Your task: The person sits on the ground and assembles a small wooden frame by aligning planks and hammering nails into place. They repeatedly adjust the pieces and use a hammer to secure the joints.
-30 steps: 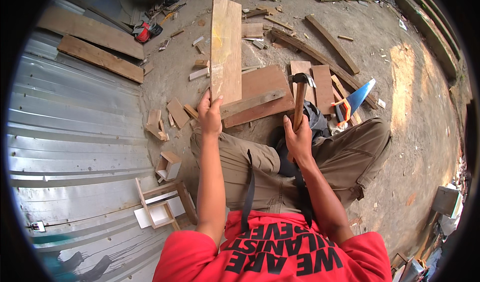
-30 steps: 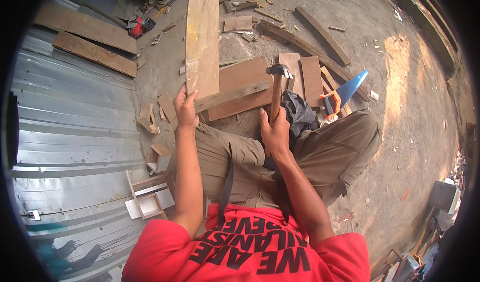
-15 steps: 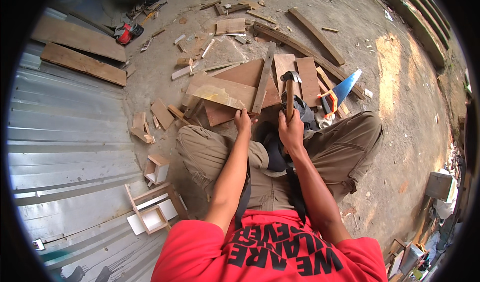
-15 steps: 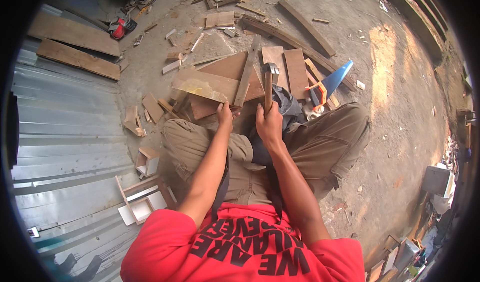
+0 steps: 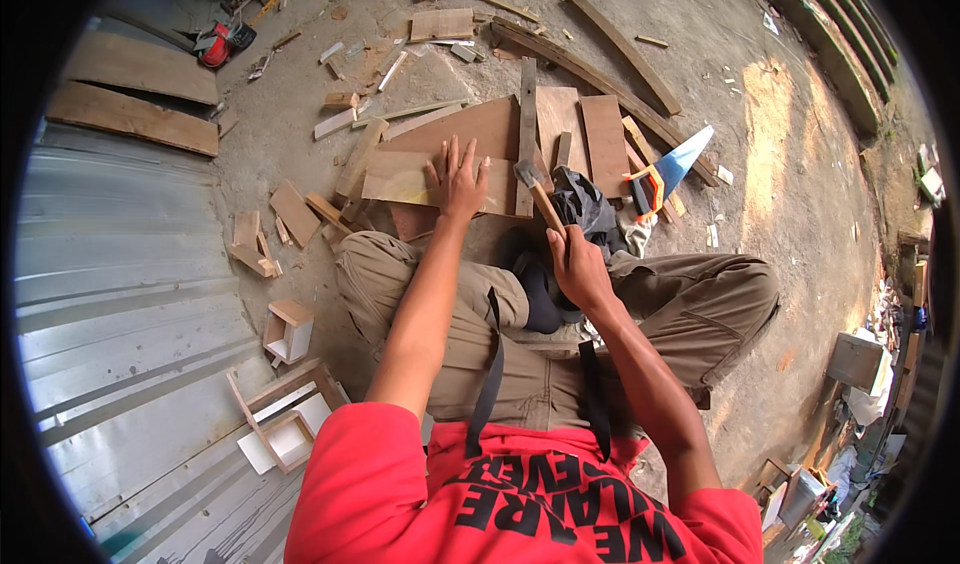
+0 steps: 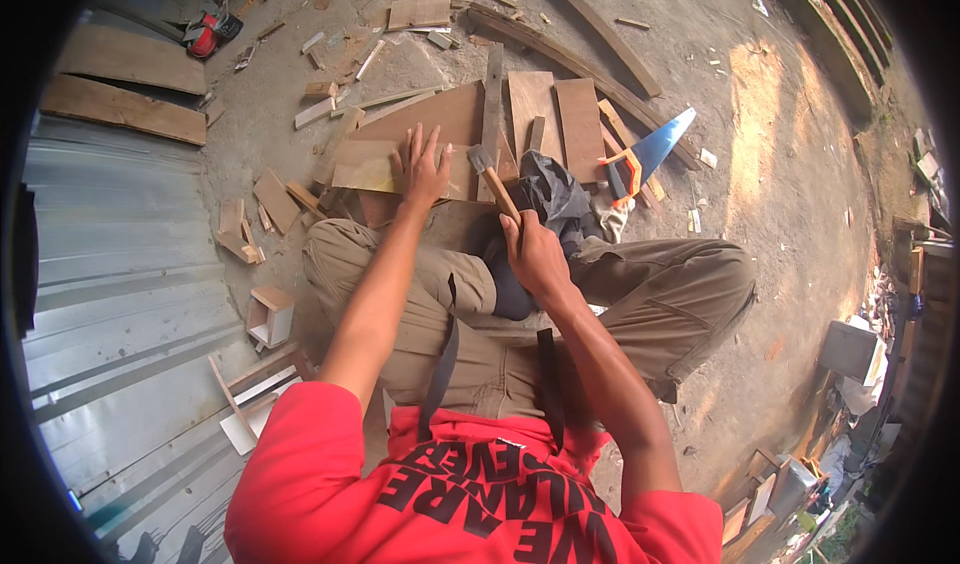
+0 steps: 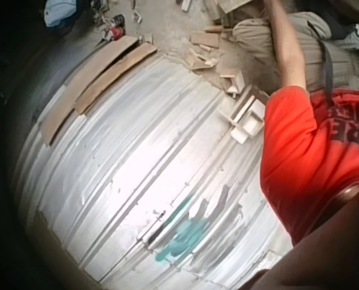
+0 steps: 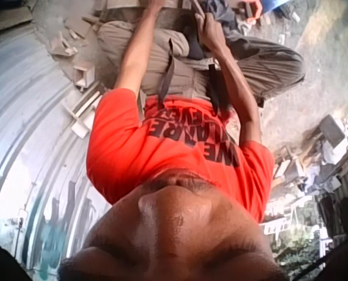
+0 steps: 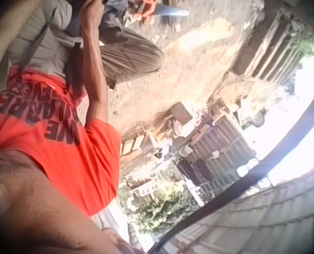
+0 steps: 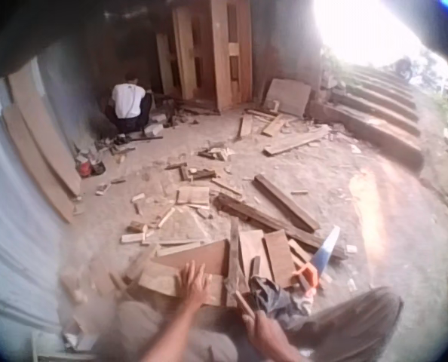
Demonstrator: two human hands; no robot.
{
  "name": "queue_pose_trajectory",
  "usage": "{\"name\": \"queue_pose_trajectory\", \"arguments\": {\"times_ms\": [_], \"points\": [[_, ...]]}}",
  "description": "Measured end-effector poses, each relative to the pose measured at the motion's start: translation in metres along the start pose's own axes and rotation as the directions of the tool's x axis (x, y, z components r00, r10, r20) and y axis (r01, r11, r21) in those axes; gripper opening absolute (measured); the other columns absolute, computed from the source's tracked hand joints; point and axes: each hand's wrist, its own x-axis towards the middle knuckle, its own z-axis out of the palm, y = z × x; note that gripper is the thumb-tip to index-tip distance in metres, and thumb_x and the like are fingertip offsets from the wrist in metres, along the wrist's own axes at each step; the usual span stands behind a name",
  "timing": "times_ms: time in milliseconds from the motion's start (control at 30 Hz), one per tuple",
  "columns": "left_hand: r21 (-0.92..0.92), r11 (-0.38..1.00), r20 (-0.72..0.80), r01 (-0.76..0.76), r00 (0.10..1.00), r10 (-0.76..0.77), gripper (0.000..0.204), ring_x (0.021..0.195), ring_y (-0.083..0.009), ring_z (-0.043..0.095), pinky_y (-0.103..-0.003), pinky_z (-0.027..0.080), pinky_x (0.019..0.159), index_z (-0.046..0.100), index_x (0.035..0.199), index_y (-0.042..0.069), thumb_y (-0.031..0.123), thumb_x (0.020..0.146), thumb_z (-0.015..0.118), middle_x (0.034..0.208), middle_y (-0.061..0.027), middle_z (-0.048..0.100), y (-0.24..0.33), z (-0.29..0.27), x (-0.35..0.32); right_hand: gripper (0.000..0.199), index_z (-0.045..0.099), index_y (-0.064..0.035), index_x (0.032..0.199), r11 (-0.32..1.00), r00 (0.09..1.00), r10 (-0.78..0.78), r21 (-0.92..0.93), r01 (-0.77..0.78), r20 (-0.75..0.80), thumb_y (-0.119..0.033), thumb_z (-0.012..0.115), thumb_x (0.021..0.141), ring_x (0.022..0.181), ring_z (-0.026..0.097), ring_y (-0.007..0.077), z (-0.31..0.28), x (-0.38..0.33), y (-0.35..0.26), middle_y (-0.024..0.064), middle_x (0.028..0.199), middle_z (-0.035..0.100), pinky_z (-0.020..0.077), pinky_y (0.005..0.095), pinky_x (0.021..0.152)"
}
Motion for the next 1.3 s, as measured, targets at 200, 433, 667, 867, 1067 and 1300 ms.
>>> {"name": "queue_pose_trajectory", "arguments": {"times_ms": [200,433,667,867,1067,1300], "points": [[0.073,0.997,0.057,0.001,0.998,-0.005,0.079,0.154,-0.0320,0.010,-0.074,-0.013,0.110,0.039,0.154,0.021,0.073,0.095,0.034,0.163,-0.0153,0.024,0.033,0.038,0.030,0.037,0.050,-0.0036,0.103,0.950,0.964,-0.090,-0.269,0.158,0.249,-0.040,0.056,0.100,0.075,0.064,0.0451,-0.039,0.006,0.039,0.0224,0.080,0.066,0.0504,0.0526,0.063],[0.050,0.992,0.074,-0.119,0.991,0.115,0.070,0.151,-0.0309,0.021,-0.072,-0.007,0.112,0.064,0.135,0.019,0.069,0.095,0.036,0.160,-0.0153,0.032,0.038,0.054,0.039,0.037,0.050,-0.0035,0.105,0.916,0.919,-0.083,-0.333,0.223,0.386,-0.040,0.058,0.099,0.072,0.065,0.0412,-0.051,0.018,0.075,0.0185,0.081,0.066,0.0510,0.0491,0.061],[0.076,0.992,0.099,-0.105,0.990,0.097,0.072,0.151,-0.0302,0.022,-0.072,-0.005,0.113,0.059,0.140,0.022,0.072,0.093,0.038,0.160,-0.0143,0.032,0.039,0.045,0.045,0.043,0.053,-0.0034,0.107,0.856,0.809,-0.400,-0.142,0.498,0.431,-0.045,0.061,0.096,0.068,0.066,0.0369,-0.040,0.039,0.058,0.0169,0.083,0.067,0.0521,0.0441,0.053],[0.072,0.992,0.078,-0.103,0.992,0.097,0.072,0.150,-0.0305,0.024,-0.071,-0.006,0.113,0.060,0.140,0.024,0.073,0.092,0.038,0.160,-0.0142,0.032,0.040,0.047,0.044,0.037,0.049,-0.0072,0.091,0.876,0.911,-0.217,-0.343,0.340,0.350,-0.041,0.063,0.096,0.058,0.064,0.0330,-0.044,0.063,0.077,0.0094,0.068,0.060,0.0504,0.0420,0.047],[0.068,0.992,0.081,-0.104,0.992,0.098,0.072,0.150,-0.0312,0.026,-0.070,-0.007,0.113,0.060,0.140,0.023,0.073,0.092,0.038,0.160,-0.0147,0.033,0.042,0.046,0.046,0.036,0.054,-0.0048,0.099,0.800,0.778,-0.466,-0.175,0.574,0.421,-0.039,0.064,0.096,0.063,0.065,0.0324,-0.052,0.051,0.056,0.0120,0.074,0.060,0.0501,0.0422,0.051],[0.067,0.992,0.073,-0.106,0.992,0.101,0.071,0.149,-0.0318,0.026,-0.071,-0.005,0.113,0.059,0.140,0.025,0.072,0.091,0.040,0.159,-0.0152,0.034,0.042,0.047,0.041,0.038,0.051,-0.0079,0.092,0.836,0.822,-0.416,-0.191,0.514,0.389,-0.044,0.064,0.094,0.057,0.064,0.0282,-0.056,0.050,0.055,0.0082,0.071,0.061,0.0500,0.0393,0.046]]}}
